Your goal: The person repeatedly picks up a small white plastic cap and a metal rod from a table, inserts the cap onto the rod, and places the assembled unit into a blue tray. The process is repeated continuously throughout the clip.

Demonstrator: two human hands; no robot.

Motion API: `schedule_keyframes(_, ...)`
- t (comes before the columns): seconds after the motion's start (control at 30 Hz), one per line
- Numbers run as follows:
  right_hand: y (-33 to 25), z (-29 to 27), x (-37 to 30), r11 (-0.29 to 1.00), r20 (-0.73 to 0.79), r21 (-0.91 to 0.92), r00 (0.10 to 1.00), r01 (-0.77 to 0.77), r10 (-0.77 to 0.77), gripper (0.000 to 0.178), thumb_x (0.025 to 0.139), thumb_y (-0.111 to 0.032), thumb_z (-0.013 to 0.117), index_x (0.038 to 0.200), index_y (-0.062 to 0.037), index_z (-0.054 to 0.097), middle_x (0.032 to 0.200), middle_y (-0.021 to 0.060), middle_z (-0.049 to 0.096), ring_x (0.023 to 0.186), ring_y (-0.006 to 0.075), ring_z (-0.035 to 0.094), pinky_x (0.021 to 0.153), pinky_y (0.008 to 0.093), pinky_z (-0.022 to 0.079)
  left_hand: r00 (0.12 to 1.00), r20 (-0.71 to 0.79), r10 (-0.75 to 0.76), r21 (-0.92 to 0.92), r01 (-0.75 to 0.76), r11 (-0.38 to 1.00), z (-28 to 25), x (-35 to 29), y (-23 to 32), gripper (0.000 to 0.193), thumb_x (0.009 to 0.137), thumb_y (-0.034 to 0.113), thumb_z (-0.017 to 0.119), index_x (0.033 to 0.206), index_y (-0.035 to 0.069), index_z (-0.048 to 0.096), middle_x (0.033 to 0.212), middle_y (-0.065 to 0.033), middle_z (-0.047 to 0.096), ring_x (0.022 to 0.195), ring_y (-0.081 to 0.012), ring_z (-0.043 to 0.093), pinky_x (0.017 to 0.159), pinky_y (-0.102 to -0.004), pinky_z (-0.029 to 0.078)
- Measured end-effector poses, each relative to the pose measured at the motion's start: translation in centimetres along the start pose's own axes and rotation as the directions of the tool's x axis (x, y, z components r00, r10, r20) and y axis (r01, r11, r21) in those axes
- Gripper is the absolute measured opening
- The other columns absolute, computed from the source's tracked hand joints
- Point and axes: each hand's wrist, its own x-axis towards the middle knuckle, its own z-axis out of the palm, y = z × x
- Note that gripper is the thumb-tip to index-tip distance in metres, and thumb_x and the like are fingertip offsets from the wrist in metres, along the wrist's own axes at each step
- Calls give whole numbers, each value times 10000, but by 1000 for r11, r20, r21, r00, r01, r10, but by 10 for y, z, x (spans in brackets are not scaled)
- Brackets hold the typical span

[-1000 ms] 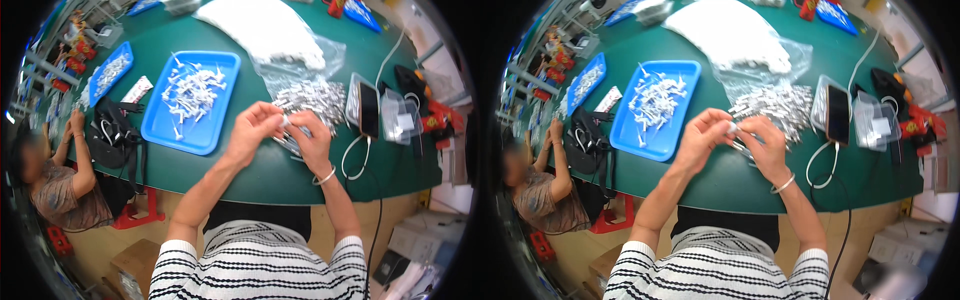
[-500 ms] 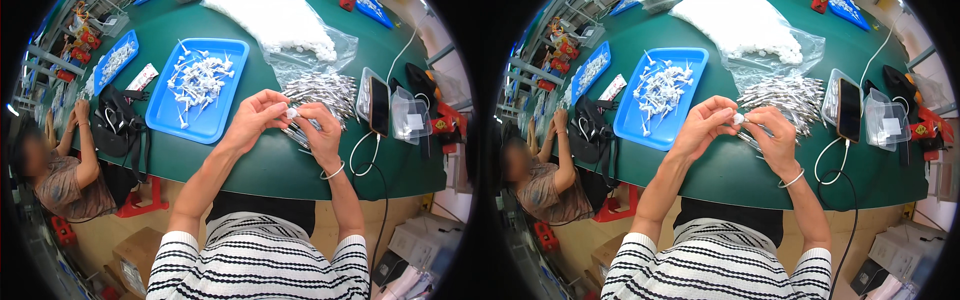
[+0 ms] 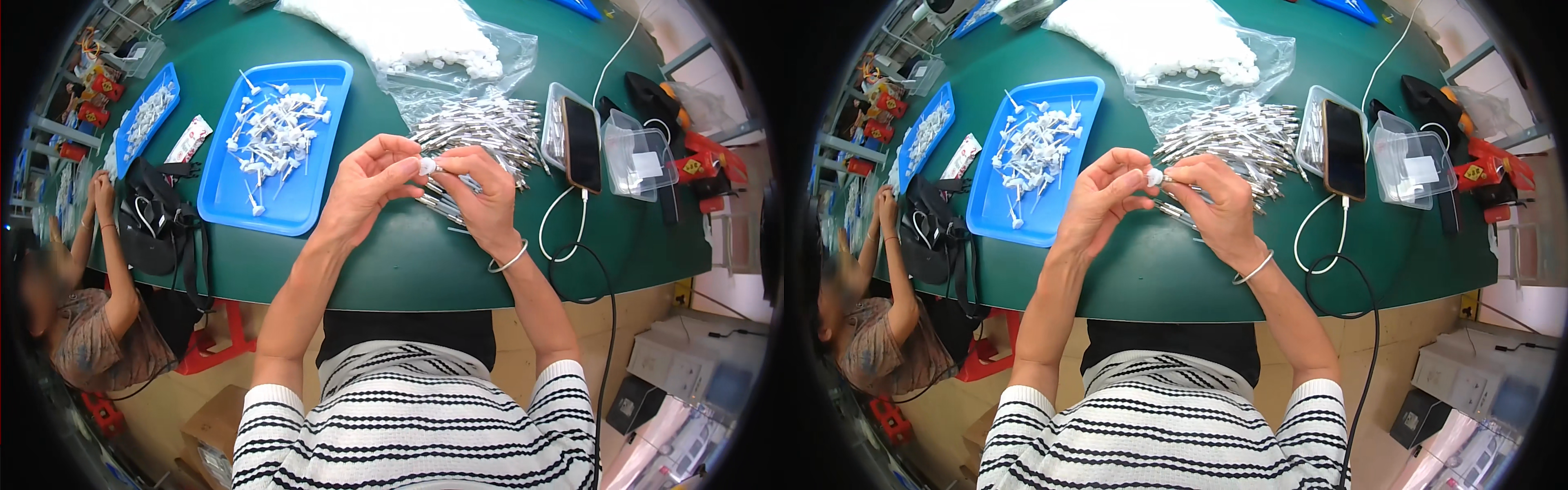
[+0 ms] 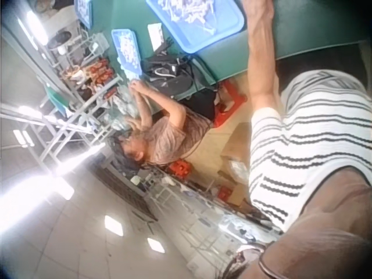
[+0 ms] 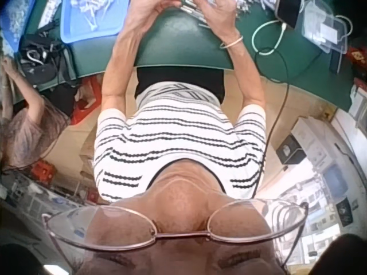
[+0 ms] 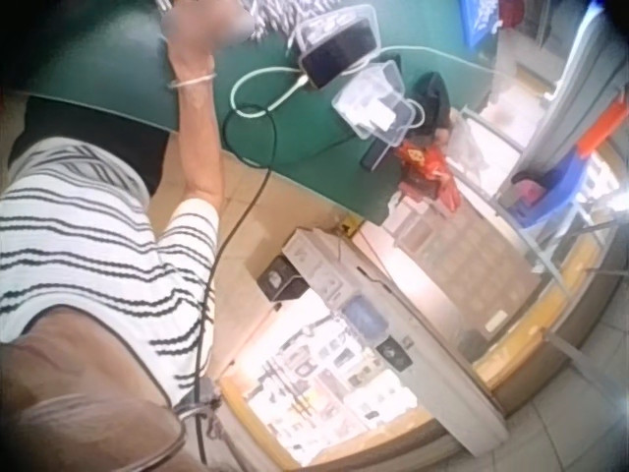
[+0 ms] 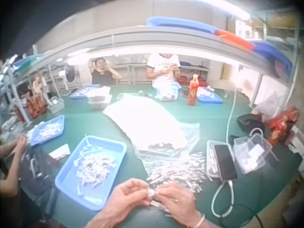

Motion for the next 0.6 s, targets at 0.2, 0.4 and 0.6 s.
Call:
schedule_keyframes(0.2,1,1,-1,988,-12,-119,995,97,-99,205,715,44,728,889,-28,649,861,95,639,747,213,631,616,296,507,999,-33,-37,-30,36,999,3,0,-3,192,874,59,619,1058,19,583,933,-60,633,842,-126,631,707,-238,559)
schedule_keyframes(0.4,1,3,-2,983,-14,-147,994,106,-109,204,709,44,730,878,-28,641,850,92,634,743,216,625,610,301,501,999,-25,-43,-87,41,995,3,1,-5,199,855,34,623,1051,16,591,913,-54,627,835,-124,629,709,-244,565)
schedule_keyframes(0.6,5,4,-3,973,-9,-188,991,132,-136,217,702,43,731,884,-29,636,843,86,631,737,222,619,607,310,495,998,-2,-64,-152,63,986,0,3,-7,218,850,20,612,1065,10,580,909,-61,634,836,-128,633,721,-280,568)
